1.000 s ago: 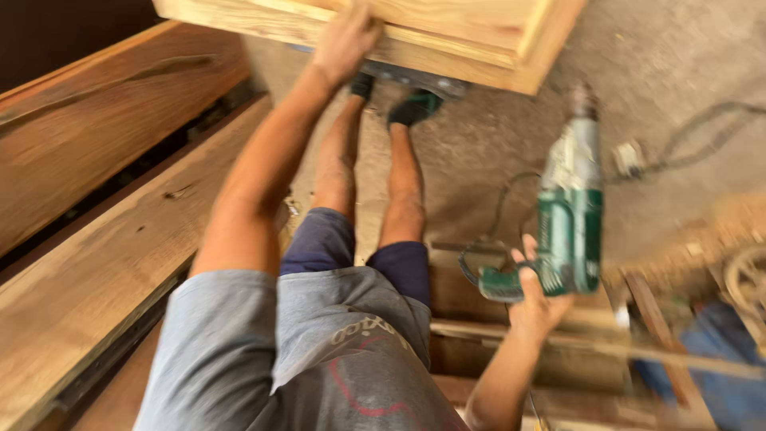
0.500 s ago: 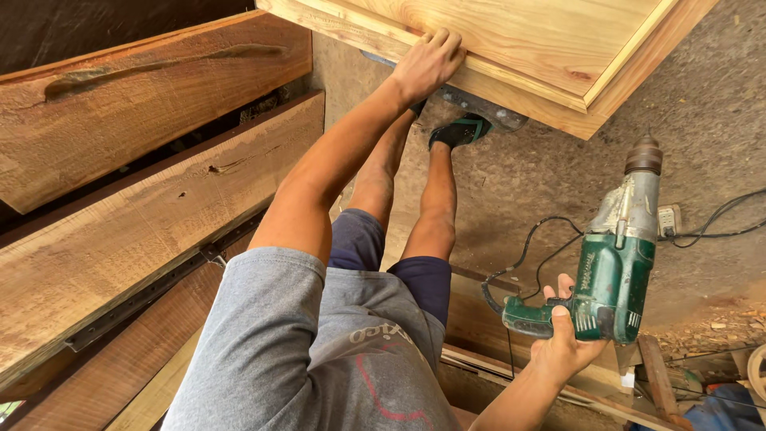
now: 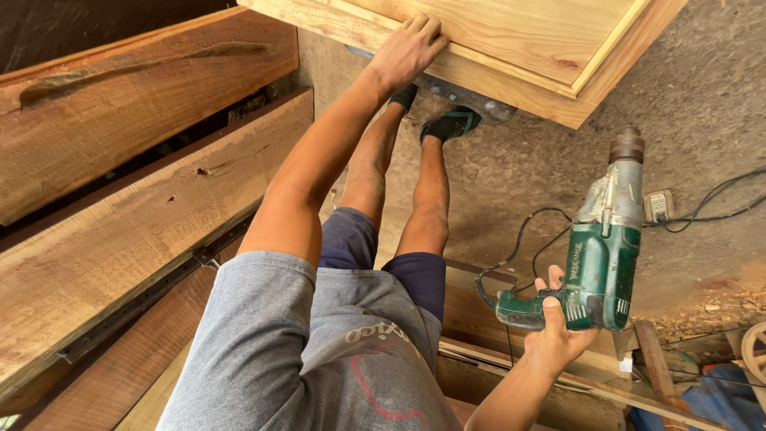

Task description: The person sits on the floor and uses a power drill to make holes in a wooden frame. They also use a hammer to tap the drill bit into place before drilling. The person drills multiple holes along the edges of the frame.

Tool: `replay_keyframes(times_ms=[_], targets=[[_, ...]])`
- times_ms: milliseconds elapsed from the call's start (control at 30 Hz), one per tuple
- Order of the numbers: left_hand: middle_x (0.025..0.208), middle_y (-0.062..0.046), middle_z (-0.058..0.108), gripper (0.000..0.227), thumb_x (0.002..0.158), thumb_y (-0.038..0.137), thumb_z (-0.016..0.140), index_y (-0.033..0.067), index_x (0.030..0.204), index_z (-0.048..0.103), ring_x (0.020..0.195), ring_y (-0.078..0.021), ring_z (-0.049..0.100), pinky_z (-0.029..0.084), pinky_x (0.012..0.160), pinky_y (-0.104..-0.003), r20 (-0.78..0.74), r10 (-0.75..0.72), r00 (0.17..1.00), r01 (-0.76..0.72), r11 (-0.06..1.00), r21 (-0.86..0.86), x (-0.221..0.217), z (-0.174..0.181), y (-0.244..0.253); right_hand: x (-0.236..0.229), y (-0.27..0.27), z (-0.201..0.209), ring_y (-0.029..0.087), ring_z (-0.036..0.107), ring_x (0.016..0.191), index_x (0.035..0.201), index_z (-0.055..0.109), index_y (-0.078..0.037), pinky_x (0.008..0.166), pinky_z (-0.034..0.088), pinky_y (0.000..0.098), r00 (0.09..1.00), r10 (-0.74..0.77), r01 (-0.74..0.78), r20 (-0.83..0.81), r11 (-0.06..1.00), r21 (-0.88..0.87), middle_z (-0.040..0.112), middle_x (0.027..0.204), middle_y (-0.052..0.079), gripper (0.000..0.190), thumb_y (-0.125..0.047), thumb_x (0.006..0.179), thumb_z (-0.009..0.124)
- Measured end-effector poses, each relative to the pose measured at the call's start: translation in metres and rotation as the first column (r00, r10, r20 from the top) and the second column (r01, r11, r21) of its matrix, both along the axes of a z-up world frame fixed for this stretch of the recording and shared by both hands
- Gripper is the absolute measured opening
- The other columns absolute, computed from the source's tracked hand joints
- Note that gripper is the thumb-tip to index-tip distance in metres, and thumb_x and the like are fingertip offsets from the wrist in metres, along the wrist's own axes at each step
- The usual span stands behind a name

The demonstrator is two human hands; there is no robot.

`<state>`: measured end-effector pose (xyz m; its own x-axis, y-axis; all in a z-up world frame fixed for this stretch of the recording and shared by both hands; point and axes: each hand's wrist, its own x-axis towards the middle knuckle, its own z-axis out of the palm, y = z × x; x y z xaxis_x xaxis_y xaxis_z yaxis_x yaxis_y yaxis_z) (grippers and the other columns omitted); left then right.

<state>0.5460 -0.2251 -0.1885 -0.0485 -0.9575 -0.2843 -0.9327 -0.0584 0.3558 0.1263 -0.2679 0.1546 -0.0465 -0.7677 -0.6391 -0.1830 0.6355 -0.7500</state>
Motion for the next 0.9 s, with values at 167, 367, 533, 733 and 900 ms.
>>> replay_keyframes(times_ms=[167, 367, 533, 733, 900], targets=[[0.114, -0.015, 0.058, 0.018, 0.098, 0.012, 0.058, 0.0049, 0.112, 0.067, 0.111, -0.0277, 0.057, 0.053, 0.088, -0.043, 0.053, -0.034, 0.998, 0.031, 0.998, 0.046, 0.001, -0.007, -0.001, 0.000, 0.005, 0.001, 0.037, 0.067, 0.125, 0.157, 0.040, 0.001, 0.101, 0.060, 0.0529, 1.000, -0.003, 0.003, 0.002, 1.000, -0.007, 0.060, 0.139, 0.024, 0.073, 0.009, 0.089, 0.064], [0.113, -0.018, 0.059, 0.014, 0.101, 0.012, 0.058, 0.0051, 0.108, 0.068, 0.103, -0.0306, 0.062, 0.055, 0.078, -0.044, -0.037, 0.035, 0.999, -0.033, 0.999, 0.043, 0.008, -0.014, 0.001, 0.002, 0.011, -0.002, 0.034, 0.067, 0.125, 0.156, 0.043, 0.003, 0.102, 0.059, 0.0504, 0.999, -0.014, 0.014, 0.029, 1.000, 0.003, 0.061, 0.137, 0.024, 0.070, 0.009, 0.090, 0.065], [0.115, -0.020, 0.062, 0.019, 0.091, 0.006, 0.063, 0.0051, 0.109, 0.068, 0.099, -0.0351, 0.067, 0.058, 0.070, -0.043, -0.082, -0.071, 0.994, 0.072, 0.997, 0.010, 0.007, -0.018, -0.011, 0.000, 0.012, -0.004, 0.035, 0.067, 0.126, 0.154, 0.040, 0.003, 0.102, 0.060, 0.0504, 0.999, -0.049, 0.049, -0.001, 0.998, 0.042, 0.062, 0.137, 0.025, 0.069, 0.008, 0.089, 0.064], [0.107, -0.019, 0.065, 0.007, 0.096, 0.001, 0.065, 0.0042, 0.101, 0.068, 0.093, -0.0320, 0.068, 0.060, 0.066, -0.037, -0.076, -0.008, 0.997, 0.019, 0.990, 0.143, 0.021, -0.014, -0.013, 0.004, 0.016, -0.008, 0.034, 0.064, 0.129, 0.153, 0.040, 0.002, 0.103, 0.058, 0.0495, 0.998, -0.059, 0.057, 0.029, 0.997, 0.060, 0.060, 0.141, 0.021, 0.066, 0.007, 0.091, 0.064], [0.100, -0.018, 0.066, 0.006, 0.091, 0.009, 0.074, 0.0074, 0.095, 0.069, 0.090, -0.0342, 0.068, 0.057, 0.067, -0.044, -0.081, 0.020, 0.997, -0.009, 0.992, 0.128, -0.008, -0.001, -0.053, 0.008, 0.016, -0.002, 0.032, 0.063, 0.128, 0.152, 0.043, 0.002, 0.108, 0.054, 0.0474, 0.999, 0.039, -0.037, -0.031, 0.998, 0.049, 0.063, 0.139, 0.023, 0.065, 0.006, 0.092, 0.066]])
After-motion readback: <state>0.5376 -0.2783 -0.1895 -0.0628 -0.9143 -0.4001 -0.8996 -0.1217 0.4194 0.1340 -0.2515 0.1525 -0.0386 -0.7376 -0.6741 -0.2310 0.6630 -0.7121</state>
